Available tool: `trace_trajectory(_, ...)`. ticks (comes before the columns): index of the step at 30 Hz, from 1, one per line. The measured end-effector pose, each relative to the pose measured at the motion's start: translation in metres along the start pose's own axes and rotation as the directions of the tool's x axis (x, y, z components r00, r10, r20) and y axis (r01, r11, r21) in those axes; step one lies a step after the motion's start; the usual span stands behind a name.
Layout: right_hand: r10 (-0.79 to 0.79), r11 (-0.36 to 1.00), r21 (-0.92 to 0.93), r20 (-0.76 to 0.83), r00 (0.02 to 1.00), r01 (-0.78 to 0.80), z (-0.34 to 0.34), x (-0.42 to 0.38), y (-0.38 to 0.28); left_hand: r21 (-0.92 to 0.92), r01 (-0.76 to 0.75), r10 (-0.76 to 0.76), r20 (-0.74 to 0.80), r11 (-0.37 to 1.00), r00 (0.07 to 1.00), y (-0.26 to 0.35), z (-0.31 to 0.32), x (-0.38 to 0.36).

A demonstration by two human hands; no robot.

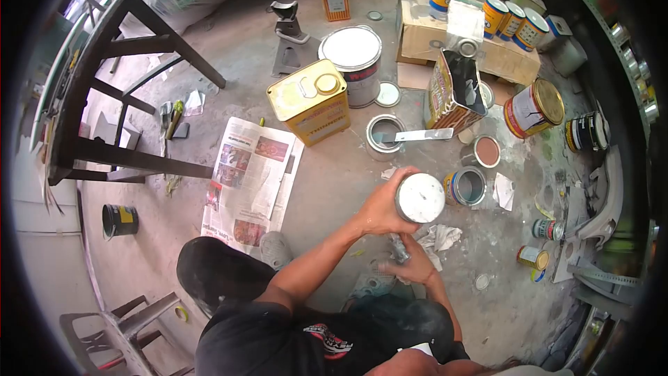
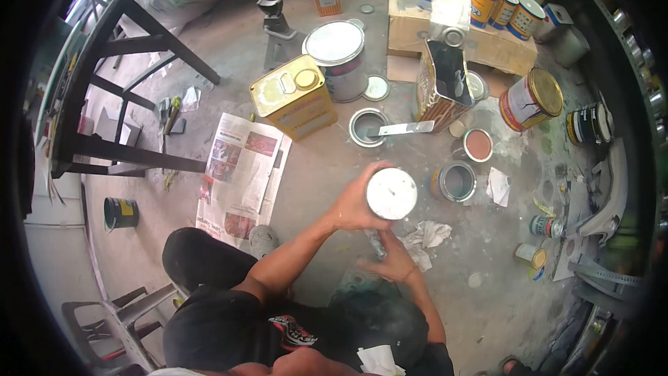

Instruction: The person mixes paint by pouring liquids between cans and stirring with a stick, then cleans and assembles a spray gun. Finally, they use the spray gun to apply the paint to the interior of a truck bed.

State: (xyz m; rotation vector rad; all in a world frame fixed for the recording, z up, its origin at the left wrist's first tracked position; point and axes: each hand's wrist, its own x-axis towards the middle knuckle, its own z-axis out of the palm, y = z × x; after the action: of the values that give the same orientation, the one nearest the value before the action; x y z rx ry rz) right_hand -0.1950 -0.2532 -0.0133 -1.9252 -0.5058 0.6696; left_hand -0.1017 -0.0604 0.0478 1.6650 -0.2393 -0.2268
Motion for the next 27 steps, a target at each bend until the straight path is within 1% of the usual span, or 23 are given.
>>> trace_trajectory(2, 0.222, 0.933, 0.293, -0.005, 0.975, -0.210, 0.021, 0.016, 0.008, 0.017, 0.010, -0.011, 0.038, 1.000, 0.999, -0.001, 0.001, -0.004)
trace_trajectory(3, 0.210, 0.935, 0.295, -0.009, 0.978, -0.198, 0.023, 0.018, 0.005, 0.072, -0.025, 0.022, 0.036, 0.997, 0.999, -0.007, 0.002, -0.004)
trace_trajectory(4, 0.135, 0.942, 0.318, -0.081, 0.987, -0.103, 0.021, 0.018, -0.001, 0.124, -0.060, 0.057, 0.028, 0.990, 0.998, -0.009, 0.002, -0.003)
trace_trajectory(5, 0.062, 0.942, 0.337, -0.147, 0.987, -0.009, 0.021, 0.020, -0.004, 0.130, -0.063, 0.062, 0.015, 0.989, 0.998, -0.011, 0.000, -0.003)
trace_trajectory(6, 0.056, 0.941, 0.338, -0.138, 0.989, -0.006, 0.028, 0.023, -0.005, 0.114, -0.045, 0.046, -0.003, 0.992, 0.999, -0.011, 0.000, -0.006)
trace_trajectory(8, 0.089, 0.974, 0.224, -0.433, 0.897, 0.012, 0.043, 0.027, -0.006, 0.094, -0.024, 0.026, -0.012, 0.995, 1.000, -0.015, 0.001, -0.009)
trace_trajectory(9, 0.091, 0.975, 0.224, -0.432, 0.897, 0.009, 0.042, 0.029, -0.006, 0.068, 0.011, -0.011, -0.004, 0.998, 1.000, -0.020, 0.001, -0.009)
trace_trajectory(11, 0.087, 0.993, -0.036, -0.464, 0.882, -0.116, 0.038, 0.037, -0.006, 0.046, 0.049, -0.049, 0.000, 0.998, 0.999, -0.028, 0.000, -0.010)
trace_trajectory(12, 0.085, 0.993, -0.033, -0.461, 0.883, -0.113, 0.041, 0.038, -0.001, 0.118, -0.005, 0.011, -0.049, 0.993, 0.999, -0.030, -0.001, -0.011)
trace_trajectory(13, 0.030, 0.999, -0.017, -0.494, 0.869, -0.044, 0.045, 0.043, 0.007, 0.197, -0.060, 0.079, -0.088, 0.979, 0.993, -0.032, -0.003, -0.009)
trace_trajectory(14, -0.020, 1.000, -0.002, -0.527, 0.849, 0.023, 0.048, 0.046, 0.014, 0.202, -0.061, 0.079, -0.086, 0.977, 0.993, -0.034, -0.004, -0.012)
trace_trajectory(15, -0.013, 1.000, 0.007, -0.528, 0.849, 0.020, 0.048, 0.049, 0.011, 0.291, -0.073, 0.141, -0.218, 0.954, 0.966, -0.036, -0.001, -0.025)
trace_trajectory(16, -0.021, 0.995, 0.065, -0.570, 0.822, 0.070, 0.049, 0.053, 0.003, 0.375, -0.067, 0.203, -0.336, 0.925, 0.920, -0.037, 0.004, -0.041)
trace_trajectory(17, -0.034, 0.985, 0.112, -0.615, 0.787, 0.130, 0.047, 0.057, -0.003, 0.334, 0.042, 0.122, -0.456, 0.942, 0.882, -0.056, 0.007, -0.054)
trace_trajectory(18, -0.028, 0.985, 0.116, -0.618, 0.785, 0.126, 0.047, 0.056, -0.007, 0.279, 0.146, 0.041, -0.568, 0.949, 0.822, -0.079, 0.009, -0.068)
trace_trajectory(19, 0.063, 0.984, 0.172, -0.561, 0.826, 0.042, 0.045, 0.055, -0.009, 0.043, 0.464, -0.391, -0.473, 0.885, 0.790, -0.086, 0.002, -0.084)
trace_trajectory(20, 0.148, 0.974, 0.226, -0.505, 0.851, -0.036, 0.043, 0.059, -0.010, -0.123, 0.739, -0.738, -0.280, 0.662, 0.614, -0.093, -0.007, -0.096)
trace_trajectory(21, 0.151, 0.971, 0.237, -0.513, 0.845, -0.030, 0.042, 0.062, -0.013, -0.284, 0.729, -0.772, -0.074, 0.623, 0.631, -0.115, 0.004, -0.119)
trace_trajectory(22, 0.130, 0.970, 0.245, -0.520, 0.844, 0.002, 0.041, 0.061, -0.016, -0.440, 0.723, -0.757, 0.133, 0.533, 0.640, -0.132, 0.019, -0.143)
trace_trajectory(23, 0.108, 0.967, 0.254, -0.526, 0.844, 0.034, 0.042, 0.061, -0.019, -0.435, 0.728, -0.763, 0.131, 0.529, 0.633, -0.131, 0.031, -0.148)
trace_trajectory(24, 0.110, 0.964, 0.262, -0.532, 0.840, 0.040, 0.041, 0.065, -0.020, -0.593, 0.666, -0.688, 0.243, 0.452, 0.683, -0.130, 0.040, -0.146)
trace_trajectory(25, 0.099, 0.965, 0.256, -0.541, 0.835, 0.051, 0.041, 0.065, -0.019, -0.726, 0.601, -0.589, 0.338, 0.333, 0.734, -0.129, 0.045, -0.146)
trace_trajectory(27, 0.086, 0.972, 0.230, -0.540, 0.837, 0.049, 0.039, 0.062, -0.016, -0.709, 0.627, -0.591, 0.366, 0.324, 0.719, -0.131, 0.045, -0.140)
